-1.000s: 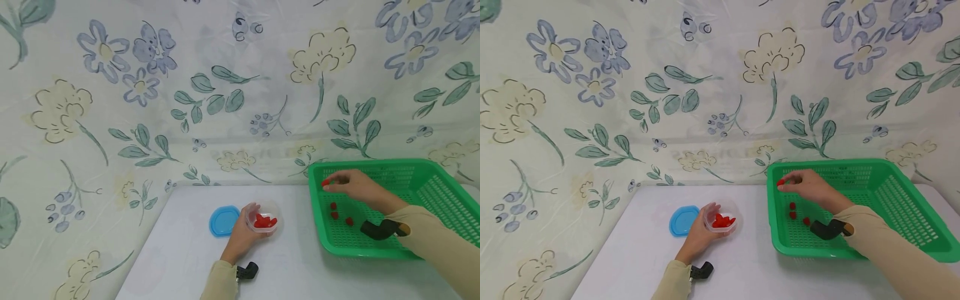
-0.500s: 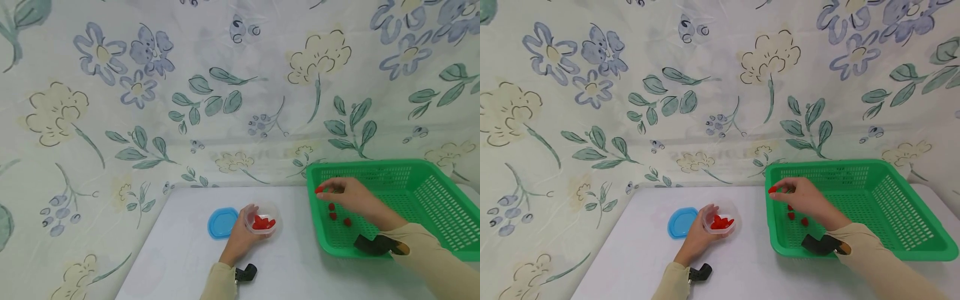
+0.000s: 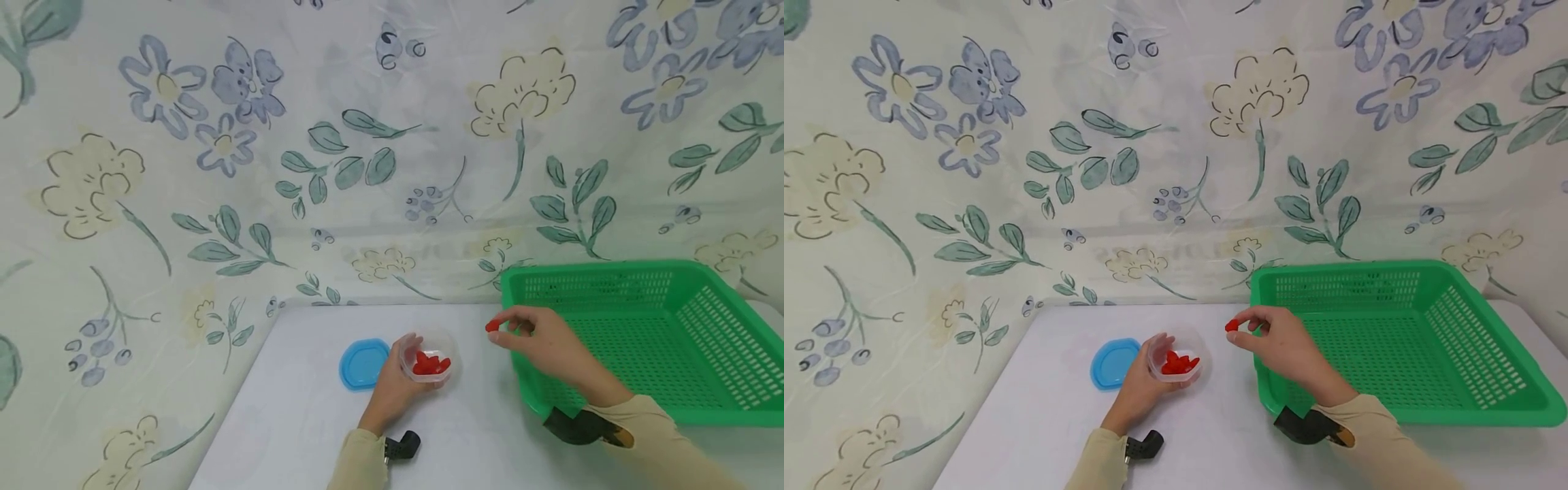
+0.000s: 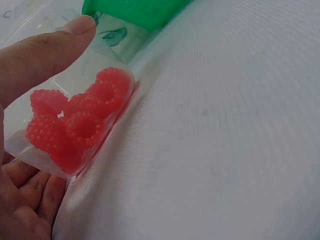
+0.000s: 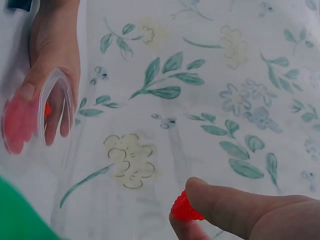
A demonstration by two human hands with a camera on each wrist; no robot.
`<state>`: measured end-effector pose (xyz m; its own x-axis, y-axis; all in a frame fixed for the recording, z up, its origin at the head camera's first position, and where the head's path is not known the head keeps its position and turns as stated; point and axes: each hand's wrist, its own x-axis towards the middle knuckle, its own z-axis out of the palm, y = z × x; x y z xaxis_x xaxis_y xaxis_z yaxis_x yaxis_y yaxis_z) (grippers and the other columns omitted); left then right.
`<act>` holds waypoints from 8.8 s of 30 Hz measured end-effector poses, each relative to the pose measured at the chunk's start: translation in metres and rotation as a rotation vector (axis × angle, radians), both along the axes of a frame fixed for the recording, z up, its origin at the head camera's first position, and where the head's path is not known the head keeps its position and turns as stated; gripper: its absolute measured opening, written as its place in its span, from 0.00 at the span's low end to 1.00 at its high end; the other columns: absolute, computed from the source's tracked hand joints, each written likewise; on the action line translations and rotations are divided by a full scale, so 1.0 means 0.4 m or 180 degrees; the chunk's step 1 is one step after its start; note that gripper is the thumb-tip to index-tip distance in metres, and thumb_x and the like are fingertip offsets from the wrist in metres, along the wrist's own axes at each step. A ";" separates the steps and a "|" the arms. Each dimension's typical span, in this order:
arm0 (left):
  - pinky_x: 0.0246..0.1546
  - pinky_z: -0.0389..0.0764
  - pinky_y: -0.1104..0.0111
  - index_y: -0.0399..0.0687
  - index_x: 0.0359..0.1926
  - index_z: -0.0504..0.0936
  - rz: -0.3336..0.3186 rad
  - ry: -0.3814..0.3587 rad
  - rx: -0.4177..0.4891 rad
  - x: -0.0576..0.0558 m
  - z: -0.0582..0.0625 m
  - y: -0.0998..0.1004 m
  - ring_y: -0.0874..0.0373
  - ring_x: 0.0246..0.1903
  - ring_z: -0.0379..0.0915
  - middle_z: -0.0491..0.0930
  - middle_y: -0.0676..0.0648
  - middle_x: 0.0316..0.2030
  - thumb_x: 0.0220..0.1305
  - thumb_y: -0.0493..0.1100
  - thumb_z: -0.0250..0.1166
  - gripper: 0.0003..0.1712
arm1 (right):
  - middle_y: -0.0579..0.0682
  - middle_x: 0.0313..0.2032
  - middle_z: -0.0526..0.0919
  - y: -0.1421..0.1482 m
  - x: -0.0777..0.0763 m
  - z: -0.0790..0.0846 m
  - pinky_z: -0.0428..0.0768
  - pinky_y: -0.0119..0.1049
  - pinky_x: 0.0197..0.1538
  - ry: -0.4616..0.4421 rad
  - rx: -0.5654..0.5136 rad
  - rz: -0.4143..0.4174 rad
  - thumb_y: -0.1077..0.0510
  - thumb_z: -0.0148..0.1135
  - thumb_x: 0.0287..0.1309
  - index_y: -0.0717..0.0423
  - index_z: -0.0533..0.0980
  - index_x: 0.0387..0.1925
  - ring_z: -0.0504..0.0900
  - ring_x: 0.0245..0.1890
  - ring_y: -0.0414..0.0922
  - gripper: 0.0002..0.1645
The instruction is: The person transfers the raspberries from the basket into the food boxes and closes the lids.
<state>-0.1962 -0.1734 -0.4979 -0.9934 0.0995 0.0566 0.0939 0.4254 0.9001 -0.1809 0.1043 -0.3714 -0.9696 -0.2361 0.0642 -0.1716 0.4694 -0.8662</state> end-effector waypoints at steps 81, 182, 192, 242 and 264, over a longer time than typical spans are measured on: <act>0.61 0.74 0.46 0.47 0.73 0.59 -0.0017 0.0104 -0.0096 0.001 -0.002 -0.005 0.42 0.67 0.63 0.70 0.44 0.68 0.49 0.50 0.81 0.55 | 0.47 0.32 0.75 -0.267 0.015 -0.150 0.73 0.33 0.31 0.0696 -0.0167 -0.0542 0.59 0.73 0.56 0.55 0.82 0.43 0.71 0.33 0.46 0.12; 0.58 0.79 0.54 0.56 0.73 0.61 0.0001 -0.0032 -0.0053 0.003 0.005 0.000 0.47 0.67 0.64 0.70 0.51 0.67 0.47 0.51 0.82 0.55 | 0.74 0.66 0.64 0.259 -0.223 -0.137 0.72 0.60 0.62 -0.0829 0.0358 0.0502 0.49 0.61 0.69 0.67 0.70 0.66 0.65 0.65 0.69 0.33; 0.59 0.78 0.54 0.55 0.73 0.61 0.0005 -0.0051 -0.0043 0.006 0.005 0.001 0.48 0.67 0.64 0.70 0.51 0.67 0.47 0.50 0.82 0.55 | 0.72 0.62 0.70 0.248 -0.225 -0.169 0.70 0.63 0.61 -0.0977 0.0511 0.0665 0.54 0.66 0.64 0.67 0.74 0.61 0.68 0.63 0.69 0.29; 0.59 0.78 0.51 0.53 0.73 0.61 -0.0015 -0.0037 -0.0017 0.007 0.004 -0.003 0.46 0.67 0.64 0.71 0.50 0.67 0.46 0.50 0.83 0.55 | 0.60 0.47 0.79 0.211 -0.210 -0.103 0.79 0.49 0.46 -0.0495 0.0727 0.0694 0.54 0.68 0.63 0.68 0.77 0.56 0.78 0.47 0.54 0.26; 0.57 0.79 0.52 0.54 0.72 0.61 -0.0009 0.0008 -0.0045 0.004 0.000 -0.004 0.47 0.66 0.64 0.71 0.51 0.67 0.47 0.50 0.82 0.55 | 0.53 0.44 0.77 0.192 -0.135 -0.015 0.73 0.41 0.40 -0.0335 0.0647 0.0314 0.46 0.65 0.66 0.59 0.79 0.56 0.73 0.43 0.50 0.25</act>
<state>-0.1947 -0.1750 -0.4979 -0.9930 0.1031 0.0576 0.0973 0.4377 0.8938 -0.2348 0.1809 -0.3773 -0.9401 -0.3276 -0.0944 -0.1390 0.6213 -0.7711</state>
